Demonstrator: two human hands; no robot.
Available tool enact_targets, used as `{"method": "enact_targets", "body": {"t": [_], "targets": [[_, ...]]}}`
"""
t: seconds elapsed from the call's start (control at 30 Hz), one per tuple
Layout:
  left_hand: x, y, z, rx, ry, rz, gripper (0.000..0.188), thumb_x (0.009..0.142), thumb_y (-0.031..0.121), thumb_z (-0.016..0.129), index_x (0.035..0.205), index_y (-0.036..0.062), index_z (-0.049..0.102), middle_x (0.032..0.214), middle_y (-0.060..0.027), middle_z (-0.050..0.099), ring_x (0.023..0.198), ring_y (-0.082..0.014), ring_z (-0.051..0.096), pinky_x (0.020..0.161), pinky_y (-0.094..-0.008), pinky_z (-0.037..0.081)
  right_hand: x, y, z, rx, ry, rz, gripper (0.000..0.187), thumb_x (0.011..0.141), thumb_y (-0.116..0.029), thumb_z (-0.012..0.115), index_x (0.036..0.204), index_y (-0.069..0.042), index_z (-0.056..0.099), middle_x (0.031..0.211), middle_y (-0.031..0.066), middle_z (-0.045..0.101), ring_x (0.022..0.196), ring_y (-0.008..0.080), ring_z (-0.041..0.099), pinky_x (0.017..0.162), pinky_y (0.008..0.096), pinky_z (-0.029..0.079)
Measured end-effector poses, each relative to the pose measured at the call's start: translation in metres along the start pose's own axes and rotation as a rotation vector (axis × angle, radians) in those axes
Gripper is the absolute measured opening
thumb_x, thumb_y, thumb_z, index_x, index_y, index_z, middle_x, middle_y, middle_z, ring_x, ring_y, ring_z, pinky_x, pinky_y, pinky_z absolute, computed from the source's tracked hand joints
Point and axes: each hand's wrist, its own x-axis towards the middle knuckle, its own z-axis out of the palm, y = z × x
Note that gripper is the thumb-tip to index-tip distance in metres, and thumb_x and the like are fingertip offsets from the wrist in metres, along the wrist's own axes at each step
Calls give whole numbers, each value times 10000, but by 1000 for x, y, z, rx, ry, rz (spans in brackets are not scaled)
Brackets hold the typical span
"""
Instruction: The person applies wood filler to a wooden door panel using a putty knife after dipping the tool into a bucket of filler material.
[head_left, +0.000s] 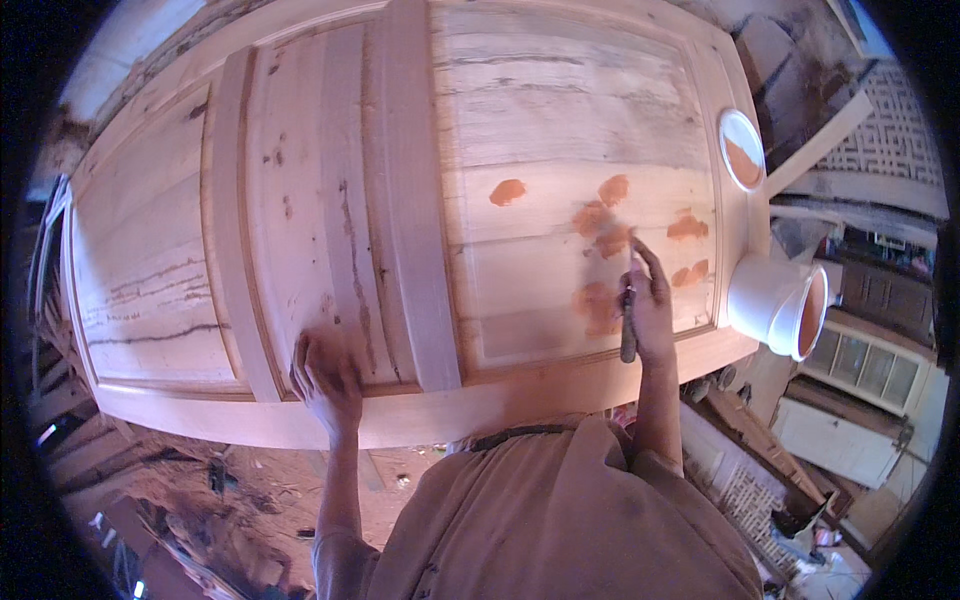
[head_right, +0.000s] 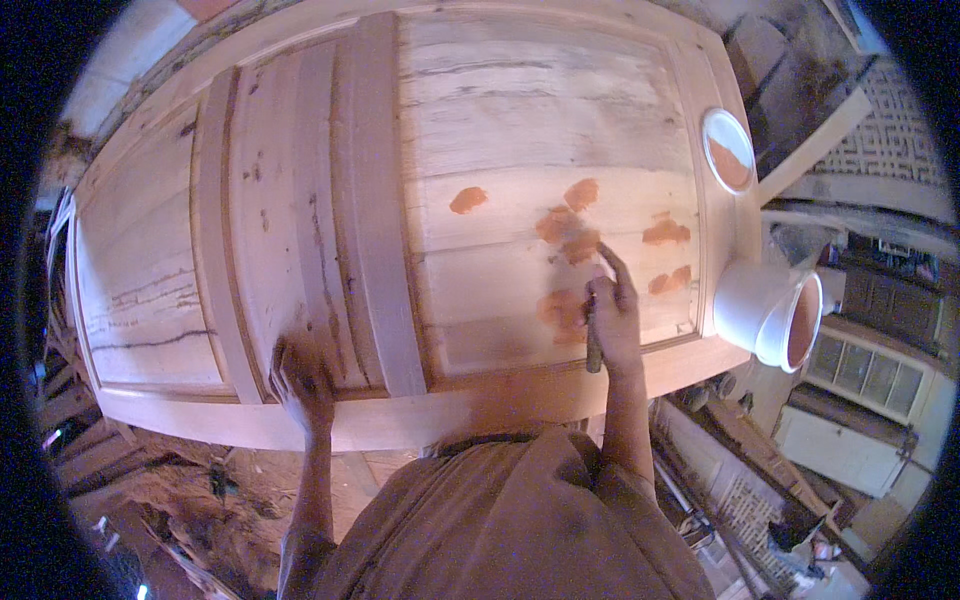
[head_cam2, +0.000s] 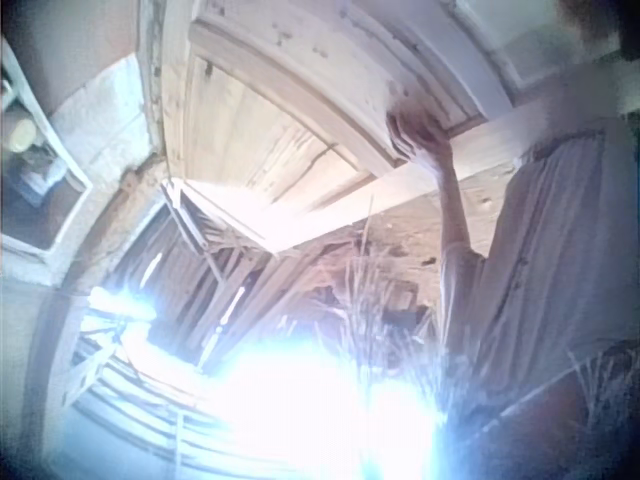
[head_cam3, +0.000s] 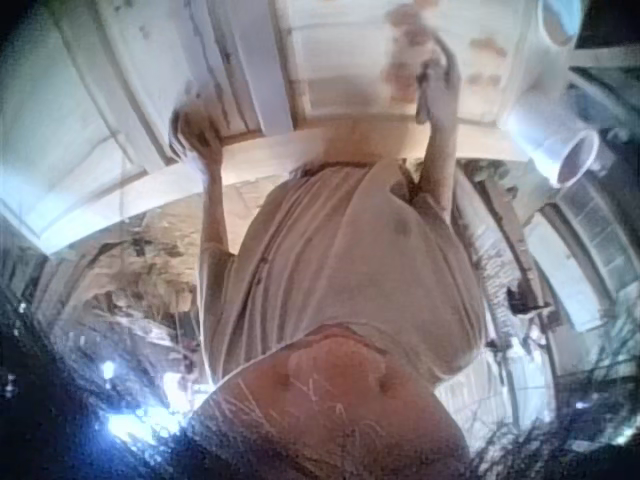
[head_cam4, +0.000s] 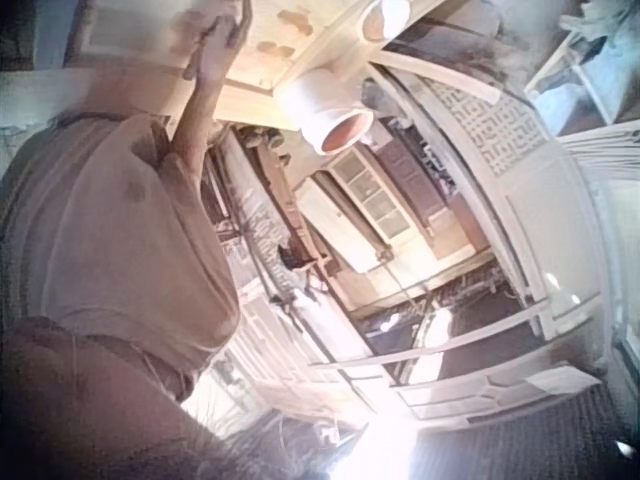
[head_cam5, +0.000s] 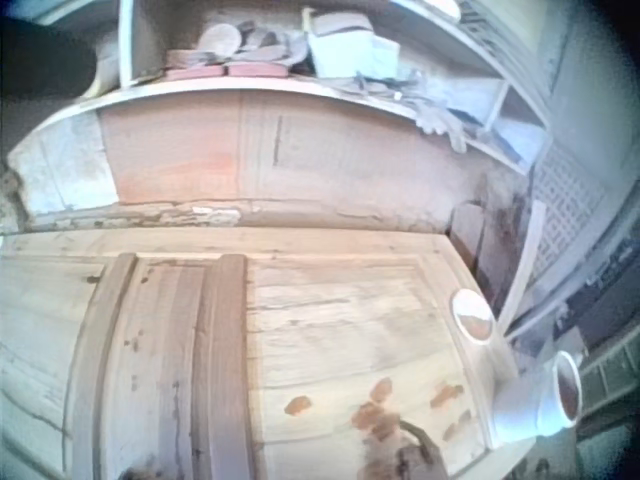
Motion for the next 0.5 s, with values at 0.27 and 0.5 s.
{"method": "enact_targets", "body": {"t": [0.27,0.5], "targets": [[-1,0,0,6,36,-5,497,969,303,614,1377,32,524,1450,-181,535,1343,-379,486,1122,-524,343,-6,37,48,-836,-107,-523,553,999,-194,570,1521,-114,405,937,277,661,832,481,666,728,560,540],[-3,-1,-1,-2,22,5,494,970,299,607,1376,31,524,1448,-184,534,1342,-383,485,1121,-525,339,2,35,74,-1104,3,-444,522,1009,-223,559,1509,-125,452,926,275,656,818,453,680,721,533,552]]}}
